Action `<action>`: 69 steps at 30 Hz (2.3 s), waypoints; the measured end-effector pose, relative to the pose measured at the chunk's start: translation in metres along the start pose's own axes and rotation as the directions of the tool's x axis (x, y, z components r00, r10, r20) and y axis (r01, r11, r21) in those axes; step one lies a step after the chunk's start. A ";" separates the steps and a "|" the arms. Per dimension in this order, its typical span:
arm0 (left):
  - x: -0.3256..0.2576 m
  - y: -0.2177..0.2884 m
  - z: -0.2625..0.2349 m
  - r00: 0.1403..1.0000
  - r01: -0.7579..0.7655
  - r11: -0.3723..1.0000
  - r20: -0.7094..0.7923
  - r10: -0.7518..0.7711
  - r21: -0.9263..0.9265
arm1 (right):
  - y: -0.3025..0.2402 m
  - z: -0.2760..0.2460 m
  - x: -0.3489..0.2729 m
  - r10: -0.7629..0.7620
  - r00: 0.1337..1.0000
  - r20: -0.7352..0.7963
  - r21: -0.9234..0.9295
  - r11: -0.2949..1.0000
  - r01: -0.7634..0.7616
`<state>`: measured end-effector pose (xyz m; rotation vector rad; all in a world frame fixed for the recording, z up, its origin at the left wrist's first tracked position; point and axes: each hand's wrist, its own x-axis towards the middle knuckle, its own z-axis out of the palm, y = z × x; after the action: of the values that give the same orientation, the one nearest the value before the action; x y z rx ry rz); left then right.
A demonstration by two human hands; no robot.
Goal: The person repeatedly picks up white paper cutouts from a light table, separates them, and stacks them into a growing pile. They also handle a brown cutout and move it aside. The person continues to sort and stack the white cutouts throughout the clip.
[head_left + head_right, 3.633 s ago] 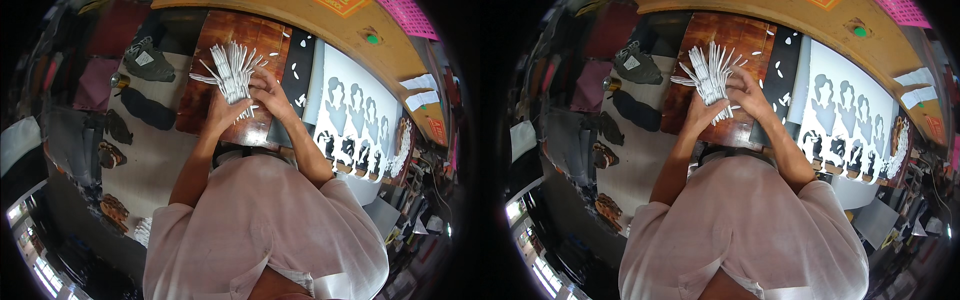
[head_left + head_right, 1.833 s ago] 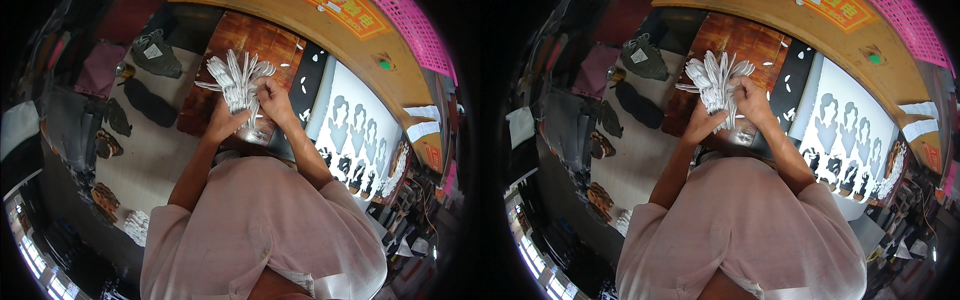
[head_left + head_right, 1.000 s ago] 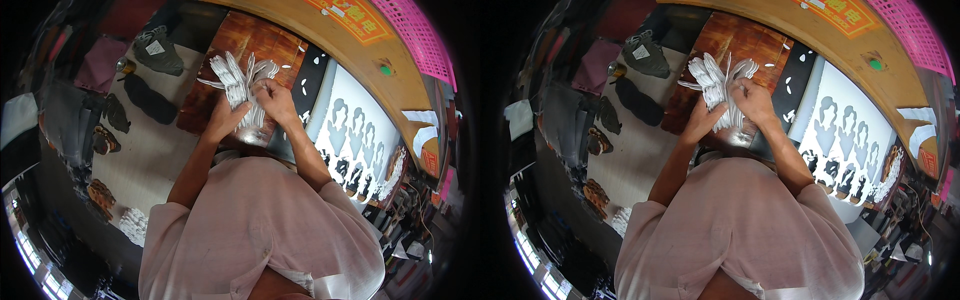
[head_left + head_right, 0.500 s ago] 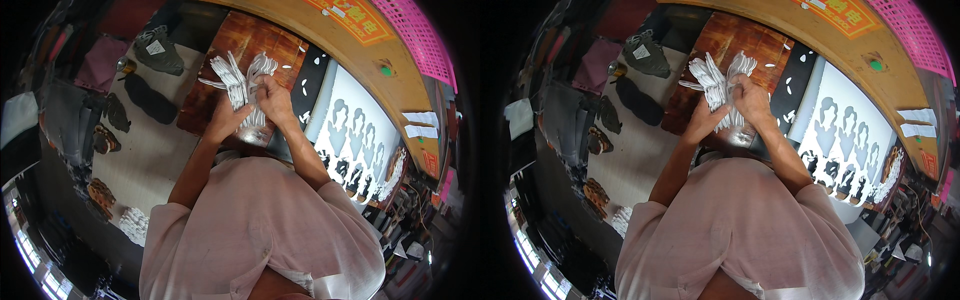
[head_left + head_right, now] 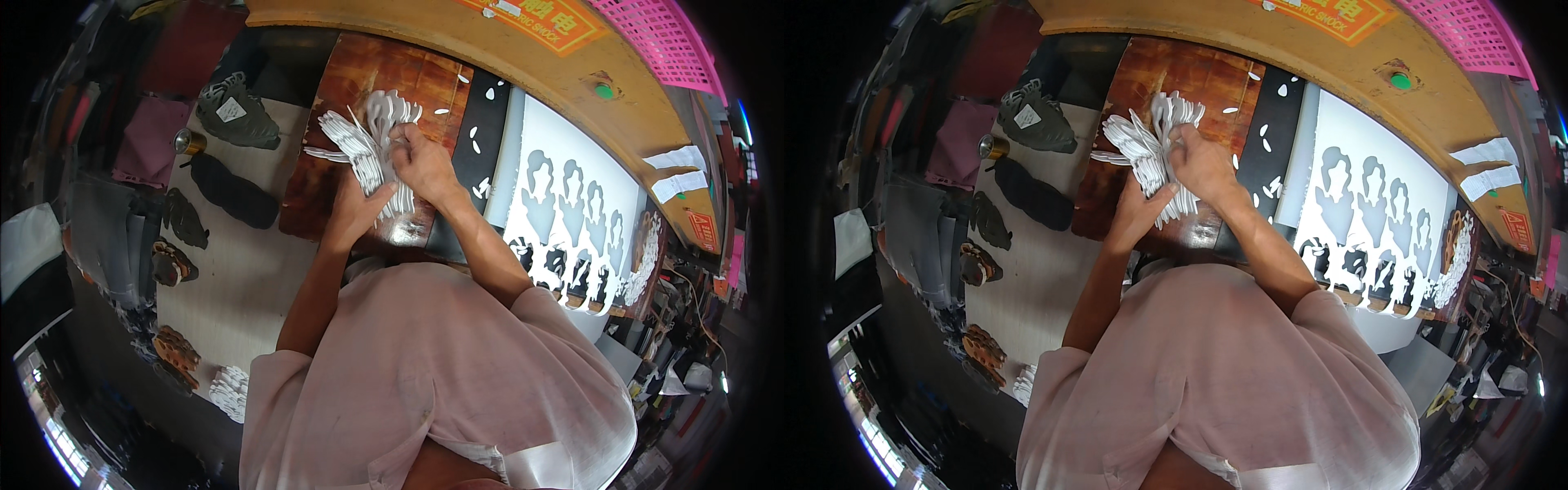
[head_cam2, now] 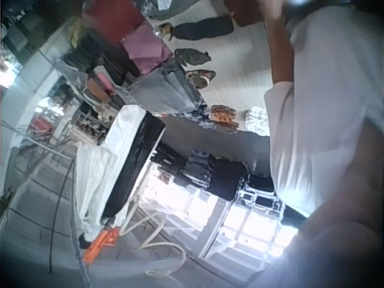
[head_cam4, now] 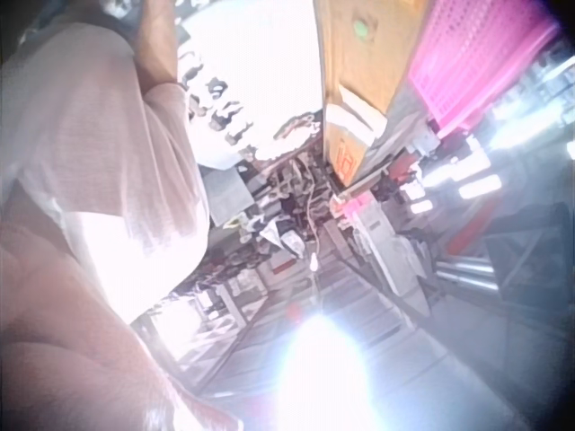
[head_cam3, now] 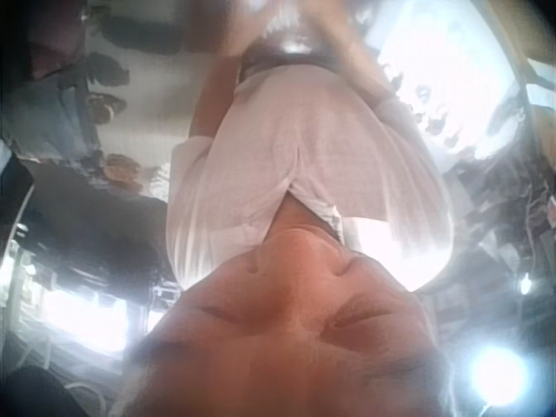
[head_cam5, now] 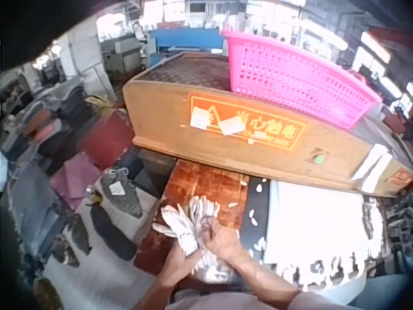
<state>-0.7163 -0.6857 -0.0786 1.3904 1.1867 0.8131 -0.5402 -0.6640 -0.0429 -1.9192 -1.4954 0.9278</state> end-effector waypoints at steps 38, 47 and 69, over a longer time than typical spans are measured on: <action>0.008 -0.015 0.002 0.986 -0.163 0.983 0.038 0.160 0.083 | -0.028 -0.006 0.000 0.008 0.989 0.150 -0.153 0.988 0.015; 0.007 -0.005 -0.001 0.991 -0.120 0.988 0.065 0.114 0.098 | -0.027 -0.001 0.007 -0.001 0.991 0.135 -0.160 0.987 0.023; 0.006 -0.006 0.000 0.980 -0.200 0.978 -0.002 0.200 0.063 | -0.024 0.000 0.003 -0.037 0.988 0.149 -0.125 0.991 0.056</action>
<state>-0.7163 -0.6809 -0.0855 1.5776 1.0984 0.9295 -0.5537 -0.6552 -0.0254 -1.9328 -1.7155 0.9908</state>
